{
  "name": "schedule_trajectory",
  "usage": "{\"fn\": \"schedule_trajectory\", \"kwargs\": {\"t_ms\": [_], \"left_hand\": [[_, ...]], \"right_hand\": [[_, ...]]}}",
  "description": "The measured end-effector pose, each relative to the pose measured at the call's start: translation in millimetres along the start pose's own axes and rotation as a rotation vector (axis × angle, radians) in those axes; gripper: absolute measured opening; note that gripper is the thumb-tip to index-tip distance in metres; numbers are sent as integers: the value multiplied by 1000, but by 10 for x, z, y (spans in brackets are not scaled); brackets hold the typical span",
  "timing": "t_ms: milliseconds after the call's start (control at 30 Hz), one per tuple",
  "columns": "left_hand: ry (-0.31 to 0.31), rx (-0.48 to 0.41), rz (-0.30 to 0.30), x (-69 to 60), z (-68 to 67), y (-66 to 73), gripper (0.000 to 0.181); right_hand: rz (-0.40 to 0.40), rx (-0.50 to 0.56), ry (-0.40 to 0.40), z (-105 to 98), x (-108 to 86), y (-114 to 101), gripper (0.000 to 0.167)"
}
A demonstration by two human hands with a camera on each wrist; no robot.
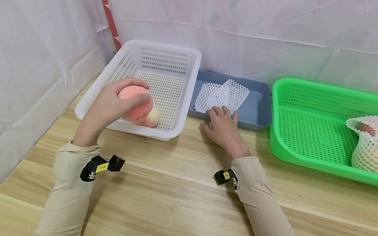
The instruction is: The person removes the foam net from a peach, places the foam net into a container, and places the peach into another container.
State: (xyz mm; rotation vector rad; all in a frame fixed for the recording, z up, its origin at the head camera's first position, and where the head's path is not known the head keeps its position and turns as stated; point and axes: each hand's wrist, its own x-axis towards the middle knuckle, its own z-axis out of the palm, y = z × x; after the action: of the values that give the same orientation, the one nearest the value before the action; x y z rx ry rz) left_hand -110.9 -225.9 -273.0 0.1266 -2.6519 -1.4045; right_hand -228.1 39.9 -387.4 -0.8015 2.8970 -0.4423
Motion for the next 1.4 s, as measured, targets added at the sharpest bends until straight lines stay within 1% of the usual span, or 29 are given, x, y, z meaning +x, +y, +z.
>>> {"fn": "schedule_trajectory", "kwargs": {"t_ms": [67,233,267,333,400,533,667,800,967,1133,1267,1400], "left_hand": [[10,61,-28,8,-48,-25,35],[35,212,-108,30,-174,-113,42],[35,238,-125,37,-195,-136,44],[30,286,-142,55,-225,-185,46],[21,320,-142,81,-235,-233,48],[16,357,-123,111,-225,-296,48],[19,377,-138,117,-222,-312,49],[16,380,-145,121,-223,-339,48],[-10,407,-151,138,-205,-389,48],[-30,435,-176,164,-184,-432,49],[-50,433,-189,182,-170,-457,50],[-93,430,-196,193,-162,-468,49]], "right_hand": [[2,22,48,-26,-1,-6,51],[-24,79,243,-149,-19,-45,47],[-31,86,271,-174,-24,-55,46],[-38,87,302,-214,-34,-68,45],[-42,85,313,-235,-41,-70,45],[-44,81,317,-250,-66,-54,43],[-37,86,320,-270,-90,-41,42],[-25,94,324,-298,-103,-41,46],[-22,89,323,-314,-112,-35,51],[-21,77,327,-321,-119,-22,53],[-21,71,330,-326,-120,-17,54],[-18,68,329,-330,-119,-11,54]]}}
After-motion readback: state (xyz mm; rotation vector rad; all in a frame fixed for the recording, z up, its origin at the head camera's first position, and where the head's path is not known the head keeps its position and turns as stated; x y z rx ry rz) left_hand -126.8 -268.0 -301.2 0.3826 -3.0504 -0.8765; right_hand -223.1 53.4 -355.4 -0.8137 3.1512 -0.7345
